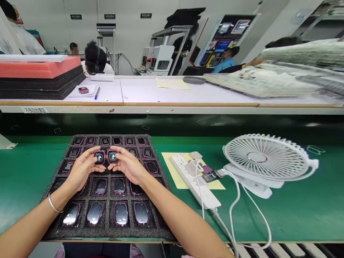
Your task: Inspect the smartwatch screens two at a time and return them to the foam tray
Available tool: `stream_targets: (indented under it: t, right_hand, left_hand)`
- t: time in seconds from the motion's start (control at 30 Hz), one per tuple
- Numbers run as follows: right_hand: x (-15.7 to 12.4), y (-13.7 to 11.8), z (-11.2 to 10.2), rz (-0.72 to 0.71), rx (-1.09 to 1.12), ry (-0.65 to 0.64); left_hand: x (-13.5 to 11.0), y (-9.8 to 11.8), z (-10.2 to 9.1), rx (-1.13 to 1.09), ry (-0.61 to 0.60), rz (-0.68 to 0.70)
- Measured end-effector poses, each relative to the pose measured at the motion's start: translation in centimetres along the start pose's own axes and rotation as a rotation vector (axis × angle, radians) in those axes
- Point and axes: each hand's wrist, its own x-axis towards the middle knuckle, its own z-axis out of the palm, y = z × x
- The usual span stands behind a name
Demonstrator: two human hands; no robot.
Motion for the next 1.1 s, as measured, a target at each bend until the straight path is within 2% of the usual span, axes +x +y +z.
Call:
stream_targets:
  t: [0.27, 1.1]
  right_hand:
    - [-0.04, 0.57, -0.14, -0.093, -0.125, -0.006]
    - [-0.19, 0.49, 0.21, -0.105, -0.218, 0.008]
  left_hand:
    - [0.15, -0.13, 0.28, 0.015, -0.001, 0.004]
    - [0.12, -0.18, 0.33, 0.079, -0.021, 0.034]
